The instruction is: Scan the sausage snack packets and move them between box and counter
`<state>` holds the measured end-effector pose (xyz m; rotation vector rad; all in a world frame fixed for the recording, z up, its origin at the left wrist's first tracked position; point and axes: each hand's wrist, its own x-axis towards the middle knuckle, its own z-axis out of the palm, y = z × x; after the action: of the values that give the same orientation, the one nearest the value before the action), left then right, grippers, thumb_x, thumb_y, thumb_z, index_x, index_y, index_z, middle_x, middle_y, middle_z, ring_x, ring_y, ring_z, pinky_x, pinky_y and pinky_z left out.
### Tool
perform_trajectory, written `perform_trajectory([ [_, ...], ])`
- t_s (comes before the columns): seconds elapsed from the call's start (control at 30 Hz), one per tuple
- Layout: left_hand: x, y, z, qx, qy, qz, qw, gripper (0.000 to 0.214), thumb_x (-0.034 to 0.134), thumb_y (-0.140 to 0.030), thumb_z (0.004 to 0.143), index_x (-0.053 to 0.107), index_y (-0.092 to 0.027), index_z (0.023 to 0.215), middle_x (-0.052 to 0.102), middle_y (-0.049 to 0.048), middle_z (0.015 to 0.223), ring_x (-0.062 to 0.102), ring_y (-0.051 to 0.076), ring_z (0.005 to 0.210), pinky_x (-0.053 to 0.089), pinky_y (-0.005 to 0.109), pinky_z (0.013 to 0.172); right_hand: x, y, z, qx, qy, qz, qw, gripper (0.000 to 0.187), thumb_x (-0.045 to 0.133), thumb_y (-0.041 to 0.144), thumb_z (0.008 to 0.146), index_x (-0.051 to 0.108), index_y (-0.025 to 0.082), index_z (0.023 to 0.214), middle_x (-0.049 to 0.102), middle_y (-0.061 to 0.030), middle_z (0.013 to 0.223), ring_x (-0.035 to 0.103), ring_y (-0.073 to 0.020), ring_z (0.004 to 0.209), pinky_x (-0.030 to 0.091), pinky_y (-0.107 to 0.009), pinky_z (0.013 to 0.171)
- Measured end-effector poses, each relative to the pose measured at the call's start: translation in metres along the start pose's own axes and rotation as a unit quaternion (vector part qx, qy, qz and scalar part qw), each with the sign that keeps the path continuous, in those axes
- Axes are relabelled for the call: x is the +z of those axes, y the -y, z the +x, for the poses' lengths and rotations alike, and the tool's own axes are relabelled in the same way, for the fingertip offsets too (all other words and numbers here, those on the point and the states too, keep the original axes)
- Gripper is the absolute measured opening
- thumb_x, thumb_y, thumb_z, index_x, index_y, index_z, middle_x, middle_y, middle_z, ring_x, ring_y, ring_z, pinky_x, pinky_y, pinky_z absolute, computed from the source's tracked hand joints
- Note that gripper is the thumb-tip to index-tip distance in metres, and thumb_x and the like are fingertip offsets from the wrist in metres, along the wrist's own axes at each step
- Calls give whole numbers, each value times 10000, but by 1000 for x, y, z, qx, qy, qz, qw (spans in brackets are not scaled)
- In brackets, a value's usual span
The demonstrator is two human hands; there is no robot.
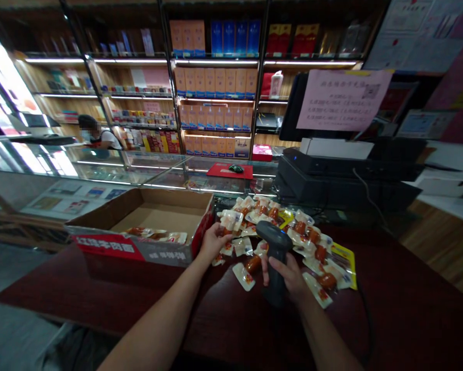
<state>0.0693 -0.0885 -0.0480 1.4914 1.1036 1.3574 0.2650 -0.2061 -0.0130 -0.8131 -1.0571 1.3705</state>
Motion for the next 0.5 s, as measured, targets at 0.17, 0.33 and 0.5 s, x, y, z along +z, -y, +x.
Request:
perform_trajectory([
  [0.17, 4, 4, -2, 38, 5, 52, 998, 246, 700, -254, 592, 560, -162, 773, 618, 0, 770, 580, 146, 744, 443, 248, 690, 1, -6, 0, 27, 13, -26, 999, 370, 708, 398, 683, 540, 170, 922, 600, 31, 579, 555, -127, 396, 463, -250, 397],
  [0.33, 4, 4, -2, 38, 4, 59, 998, 237, 689, -256, 602, 552, -159, 771, 611, -3, 752, 570, 141, 728, 435, 239, 678, 4, -5, -1, 33, 15, -43, 998, 358, 705, 432, 672, 538, 169, 849, 589, 32, 551, 547, -121, 383, 447, -241, 390],
  [0.5, 3, 2, -2, 40, 1, 102, 994, 228, 689, -266, 596, 526, -159, 716, 596, -3, 728, 558, 148, 707, 425, 235, 623, 6, -1, -3, 35, 17, -42, 998, 339, 696, 432, 682, 536, 174, 833, 593, 31, 550, 545, -117, 378, 442, -234, 388],
])
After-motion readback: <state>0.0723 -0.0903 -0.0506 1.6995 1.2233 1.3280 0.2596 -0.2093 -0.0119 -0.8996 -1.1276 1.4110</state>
